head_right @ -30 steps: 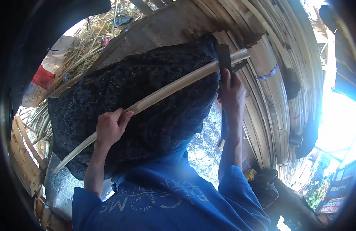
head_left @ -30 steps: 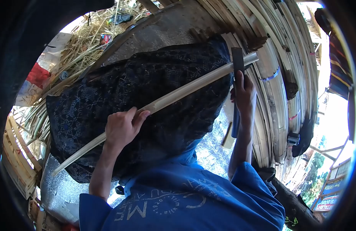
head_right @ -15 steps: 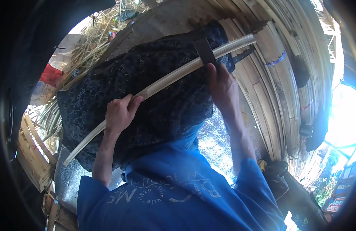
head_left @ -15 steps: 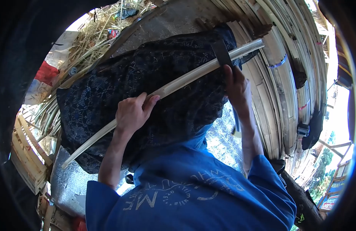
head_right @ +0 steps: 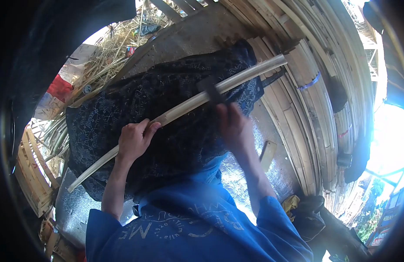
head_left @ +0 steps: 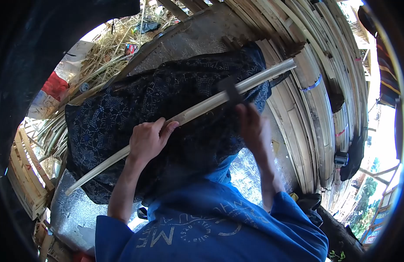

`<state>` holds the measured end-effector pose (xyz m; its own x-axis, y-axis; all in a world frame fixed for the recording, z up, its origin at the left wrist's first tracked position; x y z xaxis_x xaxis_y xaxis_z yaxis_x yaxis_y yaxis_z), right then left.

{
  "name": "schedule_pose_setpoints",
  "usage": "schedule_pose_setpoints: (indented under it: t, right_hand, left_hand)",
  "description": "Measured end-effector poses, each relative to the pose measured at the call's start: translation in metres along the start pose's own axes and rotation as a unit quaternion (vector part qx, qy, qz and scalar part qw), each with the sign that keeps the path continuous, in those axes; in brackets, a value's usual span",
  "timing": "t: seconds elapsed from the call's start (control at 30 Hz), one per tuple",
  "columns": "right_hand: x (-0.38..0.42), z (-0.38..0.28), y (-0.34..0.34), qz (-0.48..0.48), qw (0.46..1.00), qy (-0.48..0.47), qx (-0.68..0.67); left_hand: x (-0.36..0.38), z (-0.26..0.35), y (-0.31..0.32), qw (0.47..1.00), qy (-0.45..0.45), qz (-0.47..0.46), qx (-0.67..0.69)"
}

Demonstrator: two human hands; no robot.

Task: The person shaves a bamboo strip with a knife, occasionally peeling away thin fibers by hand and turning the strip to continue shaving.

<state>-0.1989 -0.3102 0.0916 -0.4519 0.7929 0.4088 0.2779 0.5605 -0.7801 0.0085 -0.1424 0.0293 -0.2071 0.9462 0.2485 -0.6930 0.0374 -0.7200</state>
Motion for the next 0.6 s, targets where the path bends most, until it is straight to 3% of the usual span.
schedule_pose_setpoints:
  t: [0.1, 0.17, 0.23, 0.27, 0.3, 0.37, 0.47, 0.5, 0.57, 0.6]
  right_hand:
    - [-0.019, 0.019, -0.038, 0.072, 0.992, 0.082, -0.055]
    - [-0.017, 0.016, -0.025, 0.061, 0.989, 0.105, -0.087]
    - [-0.001, -0.003, 0.014, 0.05, 0.999, -0.004, -0.02]
    - [0.007, -0.011, 0.037, 0.012, 0.996, -0.064, -0.067]
    - [0.017, -0.025, 0.05, -0.068, 0.997, -0.002, -0.044]
    - [0.019, -0.033, 0.054, -0.075, 0.995, -0.042, -0.049]
    - [0.014, -0.018, 0.037, -0.184, 0.953, 0.071, -0.228]
    - [0.013, -0.014, 0.025, -0.209, 0.929, 0.063, -0.3]
    - [0.013, 0.0, 0.009, -0.175, 0.886, 0.071, -0.425]
    - [0.015, -0.001, 0.009, -0.182, 0.886, 0.074, -0.421]
  left_hand:
    - [0.0, 0.001, 0.001, 1.0, 0.009, 0.006, -0.016]
    - [-0.002, 0.001, 0.002, 1.0, 0.005, 0.002, -0.014]
    - [-0.004, 0.0, 0.002, 1.0, 0.002, 0.0, -0.015]
    - [-0.004, 0.0, 0.003, 1.0, 0.004, 0.0, -0.009]
    - [-0.003, -0.001, 0.002, 1.0, 0.006, -0.002, -0.005]
    - [0.0, -0.001, 0.0, 1.0, 0.008, -0.009, -0.003]
    - [0.009, 0.0, -0.012, 0.999, 0.021, 0.002, 0.029]
    - [0.011, 0.002, -0.018, 0.998, 0.037, 0.016, 0.056]
    - [0.023, -0.002, -0.026, 0.998, 0.026, 0.047, 0.04]
    - [0.03, -0.005, -0.028, 0.997, 0.022, 0.073, 0.02]
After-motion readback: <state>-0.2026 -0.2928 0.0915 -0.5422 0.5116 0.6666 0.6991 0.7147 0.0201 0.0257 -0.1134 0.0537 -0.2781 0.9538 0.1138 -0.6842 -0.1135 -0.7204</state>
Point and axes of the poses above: each hand's wrist, its own x-axis away from the middle knuckle, its own y-axis out of the palm, z = x × y, the point moved 4 cm from there along -x, towards the middle knuckle, and after that the axes turned 11 degrees about -z, right-handed, at the moved point
